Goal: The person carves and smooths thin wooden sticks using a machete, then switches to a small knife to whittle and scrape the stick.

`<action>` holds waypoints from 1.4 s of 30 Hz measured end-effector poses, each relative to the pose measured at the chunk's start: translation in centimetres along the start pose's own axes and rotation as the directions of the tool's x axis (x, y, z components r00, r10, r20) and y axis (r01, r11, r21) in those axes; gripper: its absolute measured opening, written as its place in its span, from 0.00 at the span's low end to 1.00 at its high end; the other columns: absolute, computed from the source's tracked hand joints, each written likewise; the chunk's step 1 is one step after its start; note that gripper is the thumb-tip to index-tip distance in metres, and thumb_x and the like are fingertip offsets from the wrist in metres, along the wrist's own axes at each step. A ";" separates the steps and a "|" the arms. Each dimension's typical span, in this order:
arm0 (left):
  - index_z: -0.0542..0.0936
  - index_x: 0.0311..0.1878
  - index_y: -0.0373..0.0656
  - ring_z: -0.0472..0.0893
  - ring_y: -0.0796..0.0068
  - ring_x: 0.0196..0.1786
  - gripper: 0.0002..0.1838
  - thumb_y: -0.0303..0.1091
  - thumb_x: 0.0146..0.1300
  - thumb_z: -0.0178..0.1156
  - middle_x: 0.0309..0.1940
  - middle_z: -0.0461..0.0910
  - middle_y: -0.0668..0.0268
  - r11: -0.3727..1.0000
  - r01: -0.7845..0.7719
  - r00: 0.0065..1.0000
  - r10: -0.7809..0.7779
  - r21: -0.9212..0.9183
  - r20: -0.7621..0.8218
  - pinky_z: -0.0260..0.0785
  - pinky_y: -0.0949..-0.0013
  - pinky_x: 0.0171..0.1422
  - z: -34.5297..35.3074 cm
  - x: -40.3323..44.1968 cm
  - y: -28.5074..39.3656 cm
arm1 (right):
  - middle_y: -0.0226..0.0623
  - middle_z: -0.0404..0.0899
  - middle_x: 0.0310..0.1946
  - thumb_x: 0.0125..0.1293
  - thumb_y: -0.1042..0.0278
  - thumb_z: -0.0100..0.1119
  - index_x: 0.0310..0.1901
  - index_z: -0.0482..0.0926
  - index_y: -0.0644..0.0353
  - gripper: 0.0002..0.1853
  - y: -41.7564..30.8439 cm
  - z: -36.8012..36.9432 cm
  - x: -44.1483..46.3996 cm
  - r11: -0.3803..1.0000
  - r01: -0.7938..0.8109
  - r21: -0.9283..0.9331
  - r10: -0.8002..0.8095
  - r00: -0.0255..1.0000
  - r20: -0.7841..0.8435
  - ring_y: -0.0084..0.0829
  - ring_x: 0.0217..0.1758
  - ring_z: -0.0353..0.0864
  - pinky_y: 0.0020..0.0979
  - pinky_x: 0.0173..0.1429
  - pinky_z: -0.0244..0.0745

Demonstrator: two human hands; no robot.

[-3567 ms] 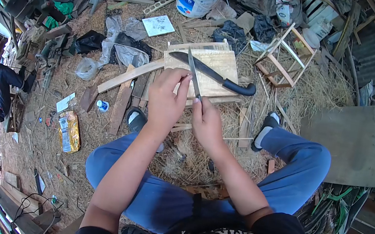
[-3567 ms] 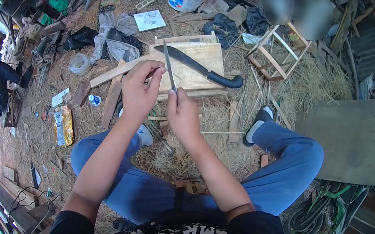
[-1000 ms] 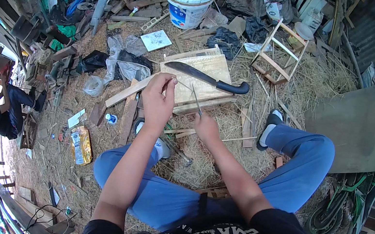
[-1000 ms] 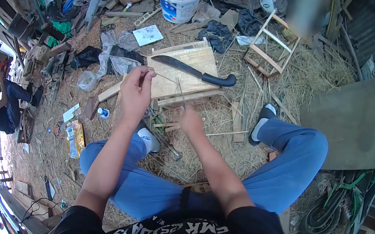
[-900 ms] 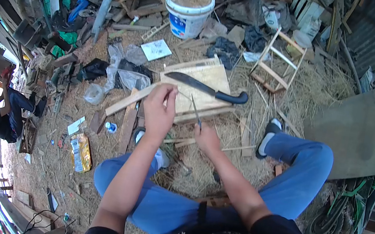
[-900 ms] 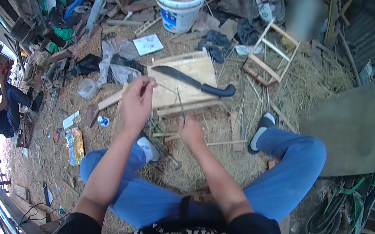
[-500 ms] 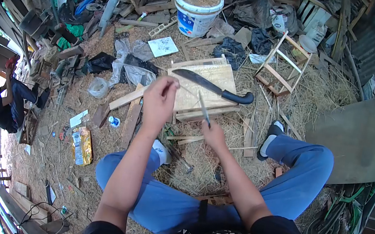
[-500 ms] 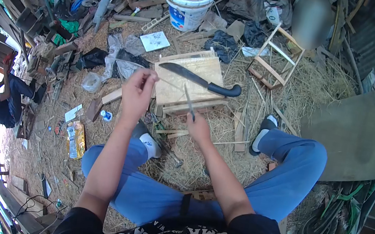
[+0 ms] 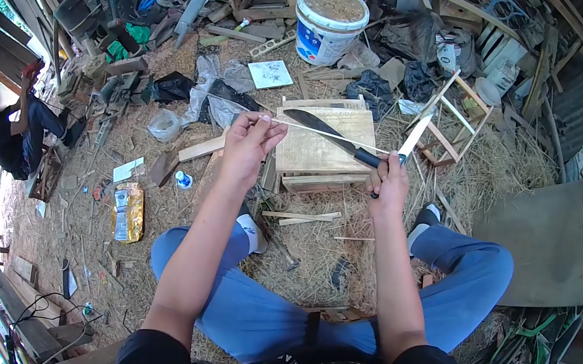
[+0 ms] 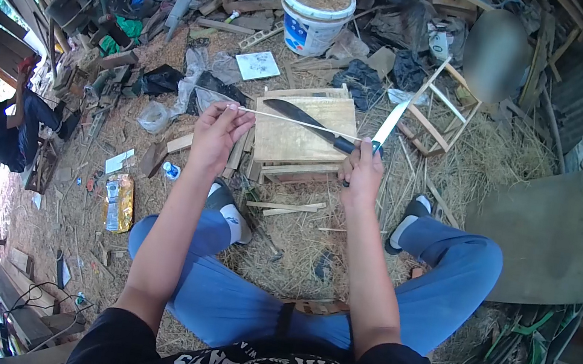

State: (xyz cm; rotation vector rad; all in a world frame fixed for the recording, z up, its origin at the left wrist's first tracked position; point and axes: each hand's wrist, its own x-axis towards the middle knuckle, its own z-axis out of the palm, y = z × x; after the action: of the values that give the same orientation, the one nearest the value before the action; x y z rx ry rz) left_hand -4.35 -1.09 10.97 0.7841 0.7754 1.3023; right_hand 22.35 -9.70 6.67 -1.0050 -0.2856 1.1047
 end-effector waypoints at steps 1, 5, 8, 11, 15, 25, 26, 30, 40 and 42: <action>0.77 0.52 0.35 0.90 0.60 0.52 0.06 0.28 0.80 0.59 0.47 0.85 0.55 0.998 0.041 0.999 -0.041 -0.038 0.005 0.86 0.60 0.64 -0.1 -0.1 -0.1 | 0.19 0.59 0.18 0.83 0.51 0.56 0.44 0.75 0.55 0.15 -0.6 -0.1 -0.1 1.000 0.014 -0.020 -0.014 1.000 0.010 0.18 0.14 0.57 0.28 0.20 0.59; 0.77 0.52 0.35 0.90 0.60 0.52 0.07 0.29 0.80 0.61 0.46 0.85 0.55 0.996 0.083 0.996 -0.082 -0.012 0.038 0.86 0.59 0.64 0.2 -0.6 -0.4 | 0.19 0.62 0.19 0.83 0.55 0.58 0.46 0.75 0.55 0.12 -4.2 0.6 -1.0 0.981 0.094 -0.173 -0.098 0.995 -0.017 0.16 0.14 0.59 0.24 0.19 0.57; 0.77 0.51 0.35 0.90 0.59 0.51 0.07 0.29 0.79 0.61 0.45 0.85 0.55 0.984 0.177 0.984 -0.176 -0.011 0.029 0.86 0.59 0.63 0.7 -1.0 -0.6 | 0.19 0.59 0.18 0.82 0.61 0.58 0.50 0.75 0.55 0.08 -6.0 0.3 -0.8 0.924 0.224 -0.311 -0.216 0.975 0.060 0.16 0.15 0.59 0.25 0.21 0.60; 0.79 0.50 0.35 0.90 0.62 0.48 0.07 0.27 0.75 0.61 0.44 0.85 0.57 0.946 0.278 0.957 -0.288 0.166 0.039 0.86 0.60 0.58 0.5 -0.9 -1.1 | 0.19 0.62 0.19 0.81 0.67 0.58 0.53 0.75 0.55 0.06 -8.5 0.4 -1.4 0.940 0.212 -0.269 -0.191 0.976 0.101 0.15 0.16 0.58 0.24 0.21 0.58; 0.82 0.53 0.40 0.87 0.49 0.46 0.13 0.33 0.69 0.62 0.45 0.85 0.52 0.023 -0.555 0.795 0.310 0.831 0.522 0.79 0.51 0.51 1.9 -2.6 -0.5 | 0.19 0.65 0.21 0.80 0.70 0.57 0.53 0.74 0.55 0.05 -10.4 -0.6 -1.6 0.914 0.221 -0.340 -0.160 0.967 0.199 0.14 0.16 0.58 0.23 0.21 0.58; 0.75 0.51 0.45 0.86 0.40 0.41 0.12 0.43 0.80 0.51 0.35 0.86 0.48 0.168 -0.488 0.847 -0.147 0.857 0.511 0.76 0.40 0.47 3.3 -5.5 -4.1 | 0.21 0.65 0.23 0.84 0.62 0.55 0.54 0.70 0.55 0.08 -6.4 -2.0 0.5 0.856 0.203 -0.475 -0.128 0.974 0.185 0.16 0.18 0.61 0.23 0.21 0.59; 0.75 0.51 0.45 0.86 0.39 0.42 0.12 0.43 0.80 0.51 0.36 0.86 0.47 0.150 -0.437 0.874 -0.161 0.887 0.458 0.76 0.39 0.47 2.7 -5.2 -4.6 | 0.21 0.65 0.23 0.84 0.62 0.55 0.54 0.70 0.55 0.08 -5.1 -2.4 1.0 0.854 0.201 -0.479 -0.125 0.975 0.186 0.16 0.18 0.61 0.23 0.21 0.59; 0.76 0.52 0.46 0.86 0.38 0.43 0.12 0.42 0.80 0.50 0.37 0.86 0.46 0.043 -0.242 0.952 -0.183 0.969 0.245 0.76 0.38 0.49 -2.4 -4.4 -6.9 | 0.26 0.70 0.23 0.85 0.57 0.52 0.53 0.70 0.53 0.10 0.9 -3.9 0.3 0.840 0.095 -0.535 -0.047 0.994 0.103 0.19 0.18 0.66 0.27 0.20 0.63; 0.77 0.52 0.50 0.86 0.37 0.45 0.10 0.42 0.79 0.52 0.39 0.86 0.44 -0.029 -0.061 0.984 -0.167 0.998 0.055 0.77 0.36 0.49 -12.2 -3.0 -10.4 | 0.43 0.76 0.30 0.82 0.56 0.55 0.49 0.74 0.62 0.14 13.5 -5.7 1.6 0.454 0.180 -0.873 0.127 0.956 0.263 0.37 0.35 0.75 0.40 0.45 0.73; 0.75 0.53 0.51 0.85 0.36 0.44 0.08 0.41 0.79 0.52 0.38 0.86 0.45 -0.002 -0.057 0.987 -0.147 0.998 0.056 0.76 0.36 0.49 -12.4 -2.8 -10.6 | 0.46 0.78 0.33 0.81 0.56 0.55 0.49 0.75 0.61 0.14 14.1 -5.0 2.3 0.433 0.200 -0.879 0.122 0.953 0.277 0.42 0.36 0.79 0.43 0.46 0.74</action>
State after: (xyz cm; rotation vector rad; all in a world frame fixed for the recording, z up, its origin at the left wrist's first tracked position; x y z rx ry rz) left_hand -9.63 -4.13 -4.39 2.0006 1.6534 0.3140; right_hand 18.07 -9.25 -7.88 -1.7743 -1.2787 1.0342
